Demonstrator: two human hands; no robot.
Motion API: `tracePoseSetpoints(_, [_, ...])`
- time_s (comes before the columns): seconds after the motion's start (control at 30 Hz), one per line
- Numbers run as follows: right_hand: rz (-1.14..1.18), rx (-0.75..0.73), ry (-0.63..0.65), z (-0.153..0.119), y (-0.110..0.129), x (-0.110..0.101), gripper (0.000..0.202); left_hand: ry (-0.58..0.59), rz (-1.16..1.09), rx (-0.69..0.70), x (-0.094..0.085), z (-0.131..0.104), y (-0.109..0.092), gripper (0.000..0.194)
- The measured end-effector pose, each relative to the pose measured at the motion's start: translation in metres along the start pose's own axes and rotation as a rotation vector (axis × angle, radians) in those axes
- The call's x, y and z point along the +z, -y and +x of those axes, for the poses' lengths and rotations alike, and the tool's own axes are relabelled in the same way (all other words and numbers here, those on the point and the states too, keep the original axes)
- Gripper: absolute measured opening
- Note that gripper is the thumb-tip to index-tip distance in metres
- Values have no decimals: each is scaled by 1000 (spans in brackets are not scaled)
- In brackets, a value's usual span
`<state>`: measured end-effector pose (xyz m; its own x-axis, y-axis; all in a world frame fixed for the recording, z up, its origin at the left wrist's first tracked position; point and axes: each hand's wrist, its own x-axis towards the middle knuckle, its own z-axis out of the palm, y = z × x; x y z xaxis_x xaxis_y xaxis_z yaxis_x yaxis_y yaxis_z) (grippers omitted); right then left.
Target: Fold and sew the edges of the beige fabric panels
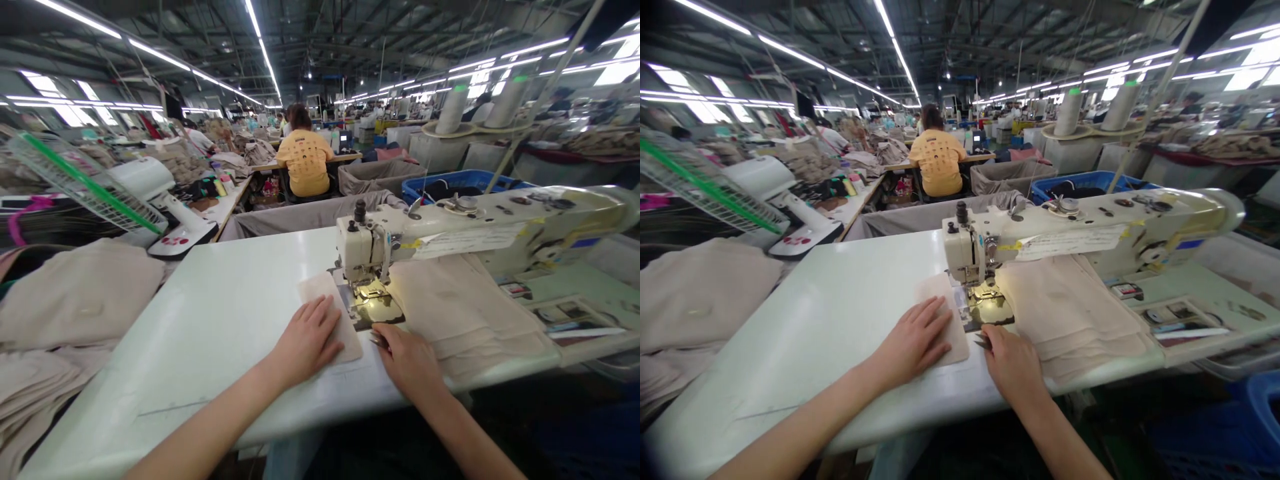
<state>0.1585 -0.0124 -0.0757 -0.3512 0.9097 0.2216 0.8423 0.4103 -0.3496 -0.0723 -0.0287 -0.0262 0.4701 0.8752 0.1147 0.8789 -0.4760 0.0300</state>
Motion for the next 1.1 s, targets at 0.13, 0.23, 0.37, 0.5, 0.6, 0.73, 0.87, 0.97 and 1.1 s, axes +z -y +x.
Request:
tracePoseSetpoints(0.13, [37, -46, -1, -3, 0, 0, 32, 174, -15, -5, -15, -4, -21, 40])
tracePoseSetpoints(0.23, [126, -106, -26, -6, -4, -8, 34, 161, 112, -107, -6, 11, -7, 39])
tracePoseSetpoints(0.37, [144, -59, -215, -11, -27, -37, 28, -53, 187, -244, 17, 40, 29, 50])
tracePoseSetpoints(0.5, [30, -4, -174, -15, -58, -73, 20, -156, 140, -135, 32, 51, 42, 45])
tracePoseSetpoints(0.6, [-53, -98, 35, -15, -71, -84, 23, -171, 89, -94, 37, 48, 43, 41])
tracePoseSetpoints(0.73, [-57, -138, 110, -9, -80, -79, 20, -190, 23, -99, 39, 46, 49, 38])
tracePoseSetpoints(0.87, [123, -86, 52, -2, -88, -77, 19, -231, 26, -85, 34, 44, 45, 32])
tracePoseSetpoints(0.97, [88, -88, -75, -6, -78, -82, 18, -260, 19, 27, 22, 39, 25, 26])
tracePoseSetpoints(1.1, [2, -318, -32, -21, -30, -84, 25, -344, -237, 358, 5, 41, -17, 45])
